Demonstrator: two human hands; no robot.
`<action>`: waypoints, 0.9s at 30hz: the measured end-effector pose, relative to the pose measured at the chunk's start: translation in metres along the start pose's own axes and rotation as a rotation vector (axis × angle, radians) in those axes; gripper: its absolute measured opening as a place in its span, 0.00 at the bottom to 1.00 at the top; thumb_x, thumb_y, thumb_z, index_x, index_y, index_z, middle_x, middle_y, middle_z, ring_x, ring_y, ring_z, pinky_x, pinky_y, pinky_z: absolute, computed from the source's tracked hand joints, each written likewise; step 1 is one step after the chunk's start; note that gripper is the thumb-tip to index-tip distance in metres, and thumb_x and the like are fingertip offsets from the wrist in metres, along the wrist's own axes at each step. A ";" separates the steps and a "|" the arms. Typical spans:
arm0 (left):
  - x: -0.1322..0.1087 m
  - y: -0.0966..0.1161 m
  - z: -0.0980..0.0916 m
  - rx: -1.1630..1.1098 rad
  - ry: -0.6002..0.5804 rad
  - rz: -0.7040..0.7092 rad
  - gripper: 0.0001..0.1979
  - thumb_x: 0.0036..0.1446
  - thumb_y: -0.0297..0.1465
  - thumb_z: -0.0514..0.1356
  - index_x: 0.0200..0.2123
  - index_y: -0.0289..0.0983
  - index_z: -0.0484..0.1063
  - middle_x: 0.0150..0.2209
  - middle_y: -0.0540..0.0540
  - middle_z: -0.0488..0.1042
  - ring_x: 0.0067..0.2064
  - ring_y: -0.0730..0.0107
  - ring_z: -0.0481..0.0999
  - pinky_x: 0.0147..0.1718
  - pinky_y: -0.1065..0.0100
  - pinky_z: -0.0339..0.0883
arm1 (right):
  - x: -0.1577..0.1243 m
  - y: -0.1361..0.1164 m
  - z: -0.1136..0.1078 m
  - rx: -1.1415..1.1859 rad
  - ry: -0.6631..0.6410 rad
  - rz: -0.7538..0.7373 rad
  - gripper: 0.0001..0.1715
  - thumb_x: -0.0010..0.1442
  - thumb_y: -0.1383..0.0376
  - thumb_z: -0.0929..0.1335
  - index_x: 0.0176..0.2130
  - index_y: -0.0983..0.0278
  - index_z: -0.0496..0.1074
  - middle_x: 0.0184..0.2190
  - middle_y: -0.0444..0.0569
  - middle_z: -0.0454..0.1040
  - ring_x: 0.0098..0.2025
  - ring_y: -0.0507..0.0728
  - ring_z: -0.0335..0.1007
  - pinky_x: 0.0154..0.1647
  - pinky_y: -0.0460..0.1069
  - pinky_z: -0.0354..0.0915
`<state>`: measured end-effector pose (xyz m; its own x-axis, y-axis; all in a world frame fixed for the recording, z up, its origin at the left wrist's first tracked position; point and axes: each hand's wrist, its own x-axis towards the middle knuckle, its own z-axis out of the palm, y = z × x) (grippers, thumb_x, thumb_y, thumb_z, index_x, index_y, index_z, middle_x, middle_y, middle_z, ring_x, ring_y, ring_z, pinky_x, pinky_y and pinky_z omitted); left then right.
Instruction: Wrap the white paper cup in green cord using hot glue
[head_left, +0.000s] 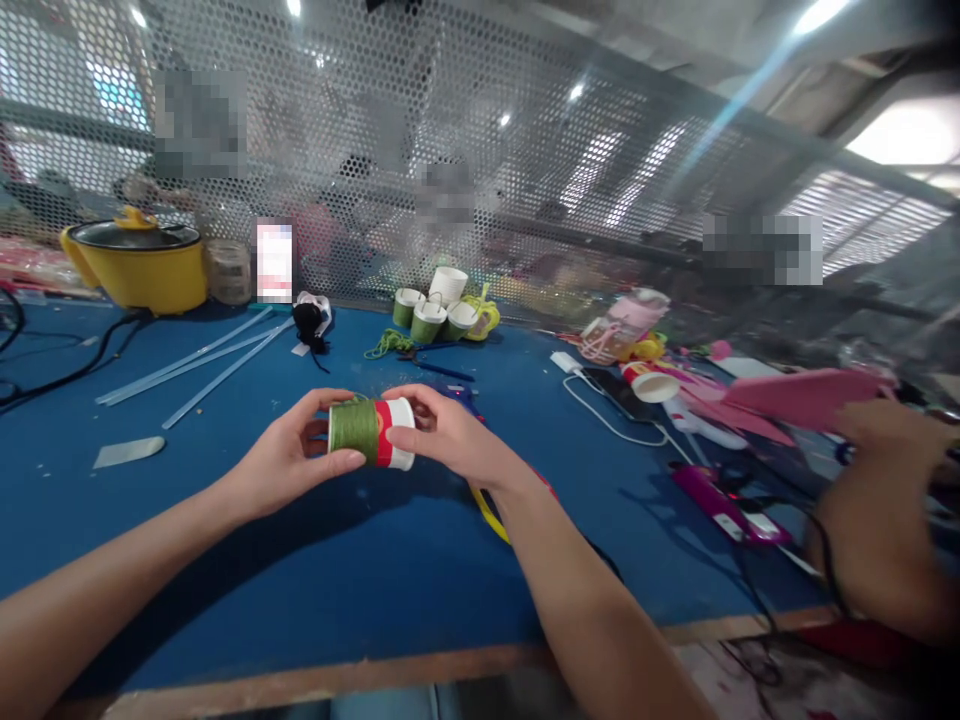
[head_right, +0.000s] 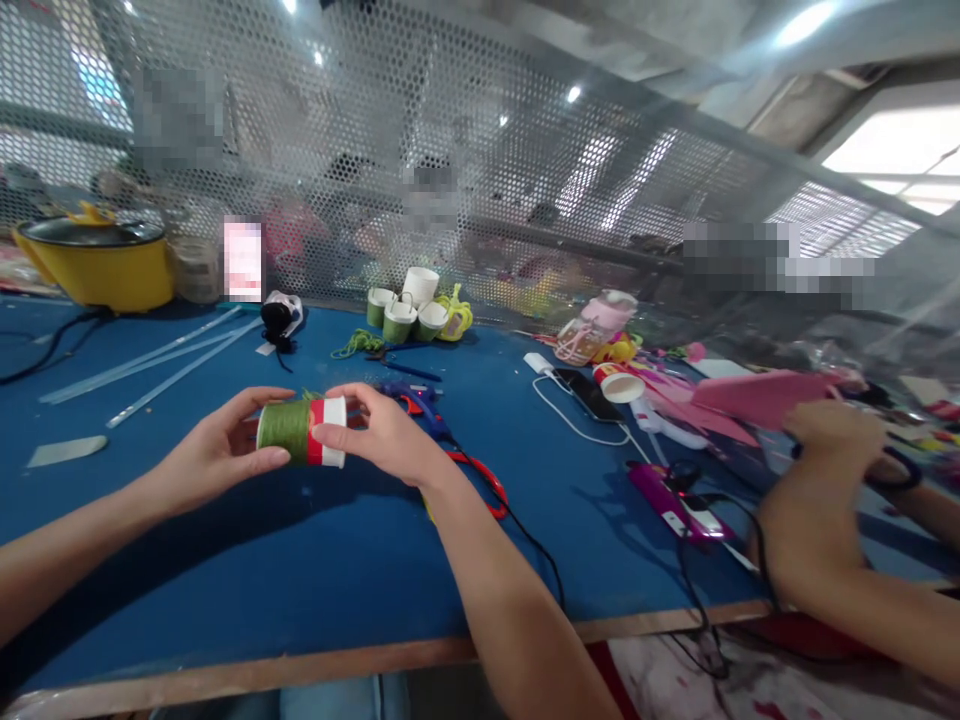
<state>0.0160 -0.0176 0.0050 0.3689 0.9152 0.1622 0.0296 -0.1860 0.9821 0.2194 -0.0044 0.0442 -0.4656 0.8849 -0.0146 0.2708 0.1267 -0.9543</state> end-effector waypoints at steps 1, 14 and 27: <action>0.000 0.000 -0.001 -0.017 -0.018 -0.024 0.27 0.47 0.39 0.63 0.48 0.37 0.59 0.45 0.42 0.69 0.41 0.61 0.75 0.39 0.61 0.71 | -0.001 0.000 0.000 -0.029 0.004 -0.013 0.29 0.46 0.55 0.72 0.45 0.63 0.63 0.41 0.50 0.70 0.42 0.56 0.68 0.40 0.50 0.65; -0.004 -0.005 0.001 0.384 -0.126 0.280 0.21 0.52 0.33 0.61 0.49 0.39 0.61 0.47 0.42 0.65 0.47 0.60 0.69 0.43 0.61 0.68 | 0.005 0.012 0.000 -0.151 0.091 0.022 0.24 0.56 0.48 0.62 0.33 0.67 0.69 0.27 0.46 0.69 0.29 0.52 0.63 0.30 0.47 0.59; -0.011 -0.002 0.003 0.682 -0.304 0.434 0.25 0.53 0.28 0.60 0.52 0.41 0.54 0.51 0.41 0.63 0.52 0.59 0.66 0.49 0.60 0.64 | 0.007 0.012 0.011 -0.097 0.056 0.216 0.11 0.50 0.60 0.69 0.26 0.66 0.68 0.21 0.41 0.65 0.23 0.47 0.56 0.24 0.44 0.52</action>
<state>0.0148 -0.0287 0.0010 0.7061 0.5965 0.3816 0.3439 -0.7600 0.5515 0.2103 -0.0019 0.0297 -0.3416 0.9191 -0.1966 0.4398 -0.0285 -0.8977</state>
